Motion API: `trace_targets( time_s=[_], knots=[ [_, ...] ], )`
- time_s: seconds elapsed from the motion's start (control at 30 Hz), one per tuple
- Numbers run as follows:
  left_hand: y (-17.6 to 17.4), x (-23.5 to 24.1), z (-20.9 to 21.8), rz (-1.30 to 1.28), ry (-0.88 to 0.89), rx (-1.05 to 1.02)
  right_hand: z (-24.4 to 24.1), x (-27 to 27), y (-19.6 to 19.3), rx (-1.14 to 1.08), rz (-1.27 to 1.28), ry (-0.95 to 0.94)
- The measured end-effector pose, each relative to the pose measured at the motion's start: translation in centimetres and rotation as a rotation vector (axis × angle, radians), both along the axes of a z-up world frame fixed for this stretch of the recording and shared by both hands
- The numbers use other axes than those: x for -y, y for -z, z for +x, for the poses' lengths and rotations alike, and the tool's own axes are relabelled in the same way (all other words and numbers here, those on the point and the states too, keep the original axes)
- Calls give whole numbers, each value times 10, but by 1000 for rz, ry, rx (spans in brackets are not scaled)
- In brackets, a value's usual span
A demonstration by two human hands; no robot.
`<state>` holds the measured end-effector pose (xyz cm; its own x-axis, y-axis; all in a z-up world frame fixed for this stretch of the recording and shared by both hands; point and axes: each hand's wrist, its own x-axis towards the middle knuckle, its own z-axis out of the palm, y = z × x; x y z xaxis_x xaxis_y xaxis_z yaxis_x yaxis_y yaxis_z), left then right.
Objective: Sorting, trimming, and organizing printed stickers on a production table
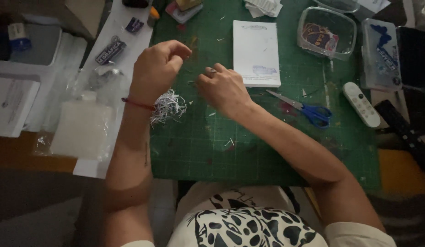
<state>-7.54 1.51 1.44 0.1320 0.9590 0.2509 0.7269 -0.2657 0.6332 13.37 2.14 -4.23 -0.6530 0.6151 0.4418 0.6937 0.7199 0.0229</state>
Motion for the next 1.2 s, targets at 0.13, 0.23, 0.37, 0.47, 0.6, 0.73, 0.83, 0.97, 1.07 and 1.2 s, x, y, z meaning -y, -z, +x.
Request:
trace_targets(
  time_s=[0.13,0.23,0.37,0.47,0.6,0.73,0.83,0.97,1.07,1.2],
  knots=[
    [0,1,0,-68,11,-52,-10,7,-40,150,-411,30],
    [5,1,-2,-28,38,-44,5,-7,-28,-8,-538,-55],
    [8,-3,-4,-88,85,-40,24,-8,-40,-500,-758,-267],
    [6,-1,-1,-21,205,15,30,-14,-33,-499,-708,-216],
    [1,3,6,46,244,77,32,-14,-37,-475,-721,-175],
    [-13,13,10,-22,308,155,37,-18,-25,-486,-672,-214],
    [-10,12,7,-3,306,105,37,-18,-25,-489,-665,-215],
    [-10,11,8,-36,304,146,36,-15,-33,-499,-706,-209],
    [-13,10,8,-3,276,99,34,-18,-31,-521,-726,-237],
    [-4,5,1,4,242,30,35,-16,-33,-529,-743,-204]
  ],
)
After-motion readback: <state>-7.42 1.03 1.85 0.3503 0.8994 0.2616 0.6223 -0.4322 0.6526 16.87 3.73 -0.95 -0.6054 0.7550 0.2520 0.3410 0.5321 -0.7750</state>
